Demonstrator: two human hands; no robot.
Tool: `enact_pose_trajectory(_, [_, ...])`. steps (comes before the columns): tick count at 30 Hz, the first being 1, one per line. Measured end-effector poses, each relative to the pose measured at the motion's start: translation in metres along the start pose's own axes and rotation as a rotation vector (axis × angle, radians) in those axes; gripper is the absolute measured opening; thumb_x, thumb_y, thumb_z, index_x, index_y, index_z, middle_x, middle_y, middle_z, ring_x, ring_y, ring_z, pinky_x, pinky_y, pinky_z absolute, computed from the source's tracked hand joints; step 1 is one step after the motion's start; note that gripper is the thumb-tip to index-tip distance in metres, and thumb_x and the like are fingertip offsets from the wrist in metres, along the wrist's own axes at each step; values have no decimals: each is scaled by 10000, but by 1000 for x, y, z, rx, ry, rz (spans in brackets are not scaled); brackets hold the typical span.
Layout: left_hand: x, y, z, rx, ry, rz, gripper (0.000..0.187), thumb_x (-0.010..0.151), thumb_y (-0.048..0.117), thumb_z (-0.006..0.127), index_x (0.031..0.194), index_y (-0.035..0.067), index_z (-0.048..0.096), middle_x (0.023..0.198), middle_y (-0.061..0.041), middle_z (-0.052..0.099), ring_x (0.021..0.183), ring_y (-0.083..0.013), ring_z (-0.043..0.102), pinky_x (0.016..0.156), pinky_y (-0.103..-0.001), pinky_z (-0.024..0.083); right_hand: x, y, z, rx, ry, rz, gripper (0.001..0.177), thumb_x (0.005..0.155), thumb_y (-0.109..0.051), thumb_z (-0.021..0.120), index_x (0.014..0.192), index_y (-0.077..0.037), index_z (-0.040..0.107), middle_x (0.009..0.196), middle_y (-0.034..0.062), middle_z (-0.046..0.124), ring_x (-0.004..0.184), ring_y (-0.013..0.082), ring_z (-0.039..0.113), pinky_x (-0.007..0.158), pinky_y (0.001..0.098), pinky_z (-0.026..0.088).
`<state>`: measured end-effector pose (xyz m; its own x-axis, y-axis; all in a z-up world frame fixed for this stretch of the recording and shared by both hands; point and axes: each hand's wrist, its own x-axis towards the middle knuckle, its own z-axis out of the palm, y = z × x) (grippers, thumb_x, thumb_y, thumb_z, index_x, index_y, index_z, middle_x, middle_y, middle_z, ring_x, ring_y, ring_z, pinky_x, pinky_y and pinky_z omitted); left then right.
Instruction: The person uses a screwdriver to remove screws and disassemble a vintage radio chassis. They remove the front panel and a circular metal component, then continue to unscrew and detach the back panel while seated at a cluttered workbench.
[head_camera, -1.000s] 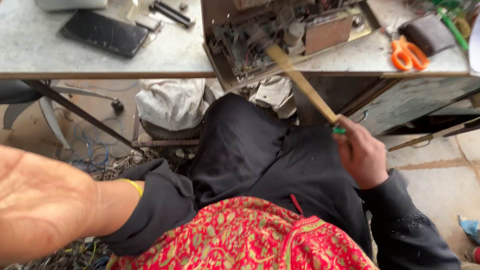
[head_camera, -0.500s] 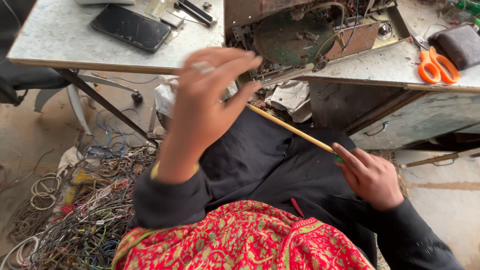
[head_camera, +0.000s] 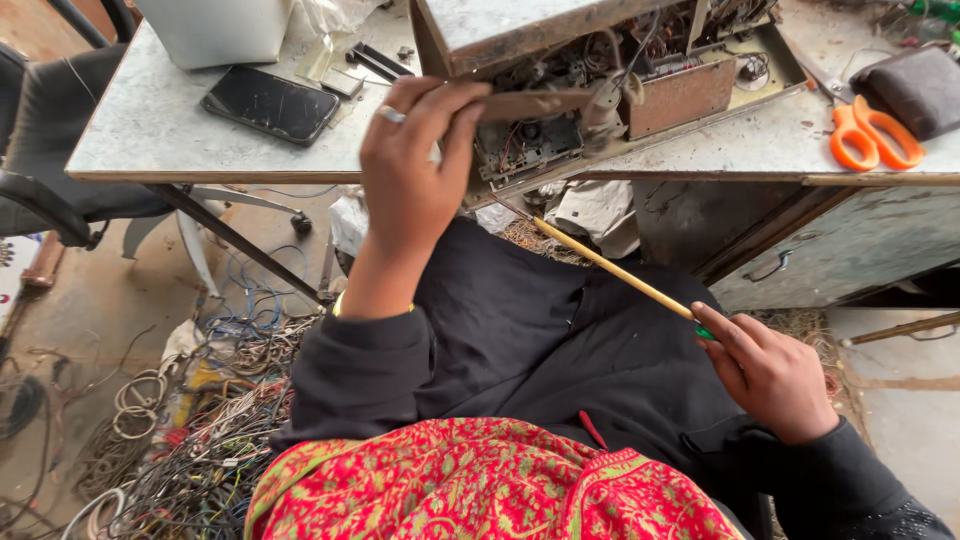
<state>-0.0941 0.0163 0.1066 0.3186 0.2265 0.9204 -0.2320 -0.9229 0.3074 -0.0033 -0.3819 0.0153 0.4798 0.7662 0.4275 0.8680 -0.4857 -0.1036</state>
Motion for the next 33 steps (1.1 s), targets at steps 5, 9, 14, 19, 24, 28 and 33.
enact_pose_trajectory(5, [-13, 8, -37, -180, -84, -295, 137, 991, 99, 766, 1109, 32, 743, 985, -55, 698, 757, -146, 701, 665, -275, 554, -1, 1, -5, 51, -38, 74, 454, 889, -204, 703, 1340, -177, 660, 855, 62, 649, 687, 283, 637, 608, 408, 507])
enact_pose_trajectory(9, [-30, -4, -51, -267, -233, -470, 180, 998, 148, 772, 1112, 14, 736, 953, -40, 679, 751, -87, 673, 662, -246, 532, -7, 8, -10, 194, -57, 160, 404, 907, -191, 699, 1307, -142, 672, 1026, 89, 723, 798, 263, 704, 662, 368, 547])
enact_pose_trajectory(14, [-45, -13, -48, -644, -345, -829, 263, 983, 188, 757, 1153, -11, 742, 939, -24, 730, 716, -47, 583, 618, -220, 436, -26, 30, -14, 368, -104, 300, 409, 906, -159, 716, 1307, -87, 676, 1036, 108, 742, 835, 145, 723, 706, 312, 553])
enact_pose_trajectory(19, [-55, -15, -34, -933, -393, -864, 289, 984, 161, 746, 1183, -45, 708, 1031, -22, 740, 881, -50, 651, 796, -218, 523, -54, 51, -18, 431, -141, 529, 432, 937, -132, 724, 1362, -66, 685, 899, 82, 701, 762, 127, 612, 702, 294, 517])
enact_pose_trajectory(24, [-70, -17, -17, -1050, -444, -944, 283, 972, 141, 748, 1183, -41, 698, 1054, -20, 728, 946, -60, 650, 857, -228, 516, -76, 60, -22, 653, -88, 636, 427, 969, -130, 674, 1381, -19, 650, 1010, 45, 707, 871, 90, 617, 760, 270, 518])
enact_pose_trajectory(28, [-86, -13, 8, -1211, -502, -1032, 306, 998, 129, 762, 1241, -47, 704, 1020, 4, 679, 907, -52, 588, 805, -229, 470, -93, 61, -25, 710, -74, 700, 423, 991, -130, 660, 1394, -4, 644, 1026, 51, 697, 896, 96, 615, 778, 266, 517])
enact_pose_trajectory(33, [-88, 5, 34, -1412, -611, -1238, 371, 973, 181, 744, 1260, -36, 654, 1056, -18, 711, 956, -83, 671, 851, -269, 557, -113, 60, -29, 768, -17, 773, 433, 1006, -136, 658, 1420, -9, 641, 972, 53, 681, 868, 84, 601, 752, 243, 500])
